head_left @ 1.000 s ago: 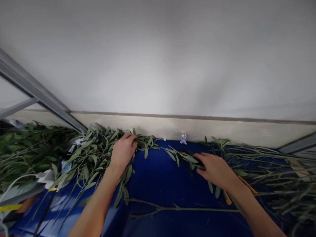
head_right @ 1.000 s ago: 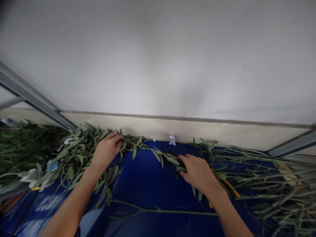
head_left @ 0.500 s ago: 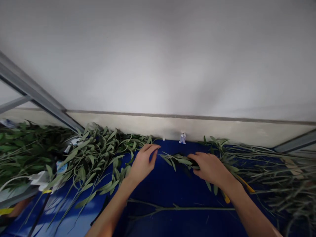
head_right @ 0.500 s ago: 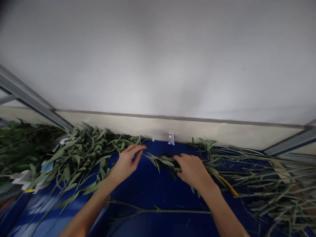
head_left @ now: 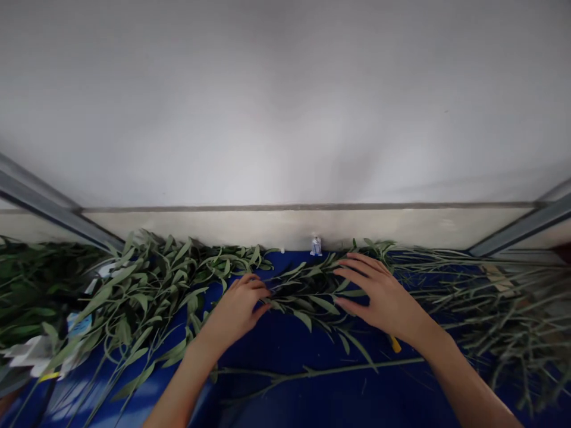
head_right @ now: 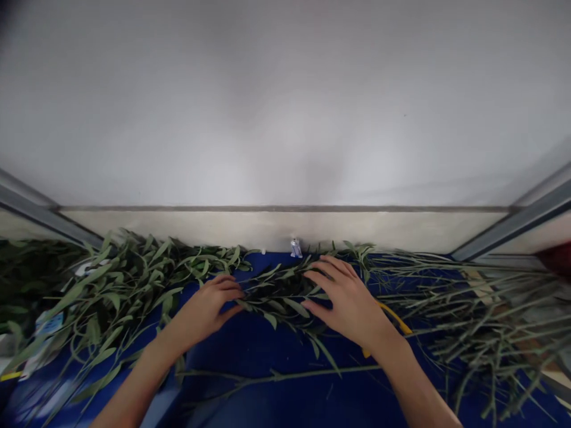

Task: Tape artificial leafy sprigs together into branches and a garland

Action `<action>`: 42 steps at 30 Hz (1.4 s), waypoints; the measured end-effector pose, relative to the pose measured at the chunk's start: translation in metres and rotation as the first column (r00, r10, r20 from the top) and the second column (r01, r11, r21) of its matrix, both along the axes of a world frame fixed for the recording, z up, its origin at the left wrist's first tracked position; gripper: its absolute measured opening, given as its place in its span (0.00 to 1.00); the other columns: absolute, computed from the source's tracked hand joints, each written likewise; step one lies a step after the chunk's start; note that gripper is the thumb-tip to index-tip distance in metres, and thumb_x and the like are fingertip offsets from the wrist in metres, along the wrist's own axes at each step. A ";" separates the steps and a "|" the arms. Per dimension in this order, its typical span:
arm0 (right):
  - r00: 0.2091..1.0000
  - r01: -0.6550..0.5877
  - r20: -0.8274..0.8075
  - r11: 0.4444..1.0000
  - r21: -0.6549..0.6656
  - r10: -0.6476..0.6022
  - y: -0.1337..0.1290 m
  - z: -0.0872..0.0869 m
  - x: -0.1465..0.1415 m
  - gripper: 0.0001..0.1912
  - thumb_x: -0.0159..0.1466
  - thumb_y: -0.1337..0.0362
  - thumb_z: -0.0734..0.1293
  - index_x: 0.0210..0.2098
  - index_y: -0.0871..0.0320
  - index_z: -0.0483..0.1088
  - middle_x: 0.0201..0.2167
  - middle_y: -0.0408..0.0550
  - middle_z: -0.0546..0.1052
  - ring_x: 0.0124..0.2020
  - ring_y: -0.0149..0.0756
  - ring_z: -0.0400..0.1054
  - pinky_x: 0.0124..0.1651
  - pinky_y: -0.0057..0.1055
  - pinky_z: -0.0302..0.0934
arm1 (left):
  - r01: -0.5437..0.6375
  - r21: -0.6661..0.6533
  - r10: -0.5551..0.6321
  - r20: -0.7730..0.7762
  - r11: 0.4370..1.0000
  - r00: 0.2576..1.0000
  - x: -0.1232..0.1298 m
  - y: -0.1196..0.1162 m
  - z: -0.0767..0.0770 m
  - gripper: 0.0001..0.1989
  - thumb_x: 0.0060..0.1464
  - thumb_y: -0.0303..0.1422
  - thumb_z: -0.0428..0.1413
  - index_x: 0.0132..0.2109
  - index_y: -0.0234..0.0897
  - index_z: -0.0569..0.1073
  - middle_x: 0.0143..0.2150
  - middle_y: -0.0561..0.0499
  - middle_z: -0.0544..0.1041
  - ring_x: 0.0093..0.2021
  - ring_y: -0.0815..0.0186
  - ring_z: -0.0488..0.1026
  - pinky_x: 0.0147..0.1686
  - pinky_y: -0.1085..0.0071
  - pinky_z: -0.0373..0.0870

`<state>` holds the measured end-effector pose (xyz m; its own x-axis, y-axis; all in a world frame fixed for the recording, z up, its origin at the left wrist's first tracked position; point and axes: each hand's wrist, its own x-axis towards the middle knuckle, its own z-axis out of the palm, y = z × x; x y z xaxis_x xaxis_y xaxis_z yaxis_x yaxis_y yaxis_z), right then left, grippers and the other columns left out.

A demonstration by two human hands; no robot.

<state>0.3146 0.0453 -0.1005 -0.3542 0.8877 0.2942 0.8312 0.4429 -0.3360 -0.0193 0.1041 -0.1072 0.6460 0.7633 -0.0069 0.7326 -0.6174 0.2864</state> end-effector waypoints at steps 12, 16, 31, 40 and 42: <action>0.867 0.150 -0.425 0.949 -0.277 -0.261 -0.011 -0.044 0.041 0.11 0.69 0.59 0.66 0.47 0.54 0.76 0.40 0.49 0.81 0.30 0.37 0.74 0.33 0.34 0.70 | 0.205 -0.076 -0.206 -0.018 0.976 0.978 0.071 -0.007 -0.004 0.05 0.57 0.24 0.62 0.41 0.36 0.78 0.45 0.44 0.78 0.54 0.49 0.73 0.56 0.50 0.70; 0.837 0.064 -0.499 0.945 -0.320 -0.225 0.005 -0.052 0.037 0.09 0.67 0.59 0.67 0.42 0.54 0.78 0.29 0.44 0.80 0.26 0.35 0.72 0.30 0.30 0.66 | 0.227 -0.106 -0.226 0.022 0.968 0.974 0.070 0.003 0.015 0.11 0.54 0.38 0.69 0.38 0.38 0.77 0.39 0.49 0.78 0.48 0.54 0.75 0.55 0.54 0.70; 0.909 0.158 -0.356 0.970 -0.185 -0.216 0.057 0.012 0.018 0.11 0.67 0.59 0.67 0.44 0.54 0.80 0.36 0.48 0.83 0.31 0.39 0.74 0.36 0.35 0.67 | 0.076 -0.208 -0.077 0.003 0.975 0.997 0.089 0.043 -0.013 0.16 0.53 0.20 0.56 0.47 0.35 0.79 0.40 0.44 0.81 0.46 0.54 0.76 0.45 0.64 0.72; 0.988 -0.043 -0.154 0.893 -0.448 -0.030 0.046 0.010 0.022 0.07 0.61 0.66 0.69 0.31 0.51 0.82 0.31 0.44 0.83 0.29 0.39 0.75 0.31 0.32 0.65 | 0.139 -0.317 -0.128 0.054 0.938 0.990 0.073 0.044 0.009 0.03 0.55 0.29 0.57 0.33 0.38 0.73 0.28 0.54 0.74 0.29 0.65 0.69 0.30 0.70 0.61; 0.989 -0.051 -0.144 0.865 -0.498 -0.025 0.040 0.016 0.026 0.07 0.60 0.65 0.70 0.30 0.50 0.82 0.27 0.43 0.81 0.26 0.37 0.73 0.27 0.30 0.62 | 0.123 -0.320 -0.106 0.070 0.940 0.992 0.067 0.046 0.013 0.03 0.55 0.29 0.57 0.32 0.38 0.72 0.28 0.54 0.73 0.28 0.66 0.68 0.29 0.70 0.60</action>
<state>0.3405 0.0849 -0.0846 -0.3553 0.9242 -0.1400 0.7536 0.1946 -0.6279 0.0478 0.1500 -0.0946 0.7350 0.6463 -0.2052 0.6415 -0.5647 0.5192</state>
